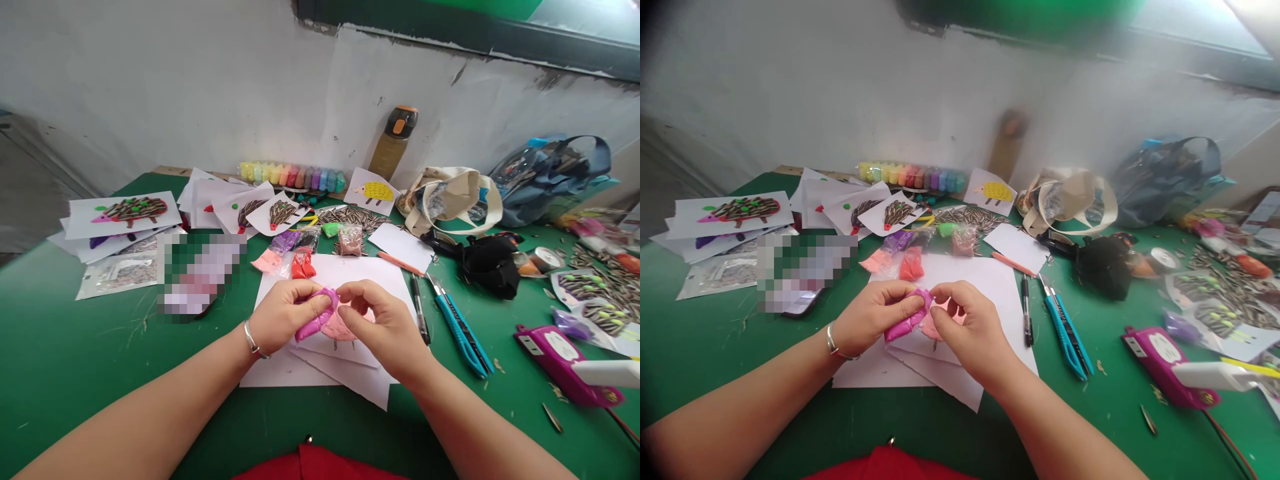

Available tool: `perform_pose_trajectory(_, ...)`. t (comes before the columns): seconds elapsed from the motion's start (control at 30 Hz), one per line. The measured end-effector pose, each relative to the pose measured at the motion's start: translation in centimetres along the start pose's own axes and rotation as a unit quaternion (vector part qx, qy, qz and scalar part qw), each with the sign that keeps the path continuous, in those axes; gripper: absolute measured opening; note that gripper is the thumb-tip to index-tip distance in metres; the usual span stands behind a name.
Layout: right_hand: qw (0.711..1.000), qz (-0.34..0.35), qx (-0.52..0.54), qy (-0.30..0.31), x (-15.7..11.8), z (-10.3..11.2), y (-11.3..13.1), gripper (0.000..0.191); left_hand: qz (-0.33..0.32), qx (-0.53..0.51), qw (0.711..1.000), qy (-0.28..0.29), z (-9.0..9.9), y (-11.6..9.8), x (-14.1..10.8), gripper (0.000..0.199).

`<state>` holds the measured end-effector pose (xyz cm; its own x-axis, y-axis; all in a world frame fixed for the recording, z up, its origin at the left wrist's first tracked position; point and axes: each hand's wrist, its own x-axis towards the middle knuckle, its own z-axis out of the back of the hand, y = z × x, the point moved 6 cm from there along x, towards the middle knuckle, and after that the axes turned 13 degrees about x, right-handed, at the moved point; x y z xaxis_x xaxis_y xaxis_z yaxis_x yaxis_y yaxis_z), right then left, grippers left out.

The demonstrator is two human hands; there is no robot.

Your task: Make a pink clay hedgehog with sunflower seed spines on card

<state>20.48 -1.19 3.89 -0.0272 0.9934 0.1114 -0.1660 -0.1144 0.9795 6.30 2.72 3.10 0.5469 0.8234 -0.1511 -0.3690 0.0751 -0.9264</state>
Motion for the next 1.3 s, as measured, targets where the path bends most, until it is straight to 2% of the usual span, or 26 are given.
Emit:
perform_pose_trajectory(0.17,0.999,0.009,-0.016,0.049,-0.1,-0.2,0.0,0.027,0.005,-0.037,0.998,0.052,-0.2,0.5,0.3,0.032)
perform_pose_trajectory(0.33,0.992,0.045,-0.036,0.109,-0.1,-0.4,0.5,0.014,0.021,-0.093,0.99,0.107,-1.0,0.7,0.1,0.033)
perform_pose_trajectory(0.6,0.967,0.111,-0.191,0.13,-0.9,-1.1,0.8,0.009,0.038,-0.019,0.992,0.122,-1.4,1.1,0.0,0.038)
perform_pose_trajectory(0.8,0.969,0.105,-0.191,0.114,-0.7,-1.4,0.8,0.014,0.02,-0.003,0.99,0.139,-1.5,1.2,0.0,0.041)
perform_pose_trajectory(0.97,0.989,0.035,-0.127,0.074,-0.2,-0.9,0.1,0.014,0.011,0.002,0.993,0.115,-1.5,1.4,0.2,0.04)
perform_pose_trajectory(1.13,0.992,-0.014,-0.118,0.046,0.1,-0.3,-0.6,0.01,-0.011,0.048,0.996,0.073,-1.3,0.9,0.4,0.038)
perform_pose_trajectory(1.23,0.996,-0.056,-0.063,0.023,0.5,0.7,-1.3,0.008,-0.008,0.078,0.997,-0.006,0.7,1.0,0.6,0.041)
perform_pose_trajectory(1.3,0.995,-0.096,0.03,0.005,0.8,1.5,-2.0,0.009,0.008,0.101,0.991,-0.092,2.9,1.4,0.7,0.042)
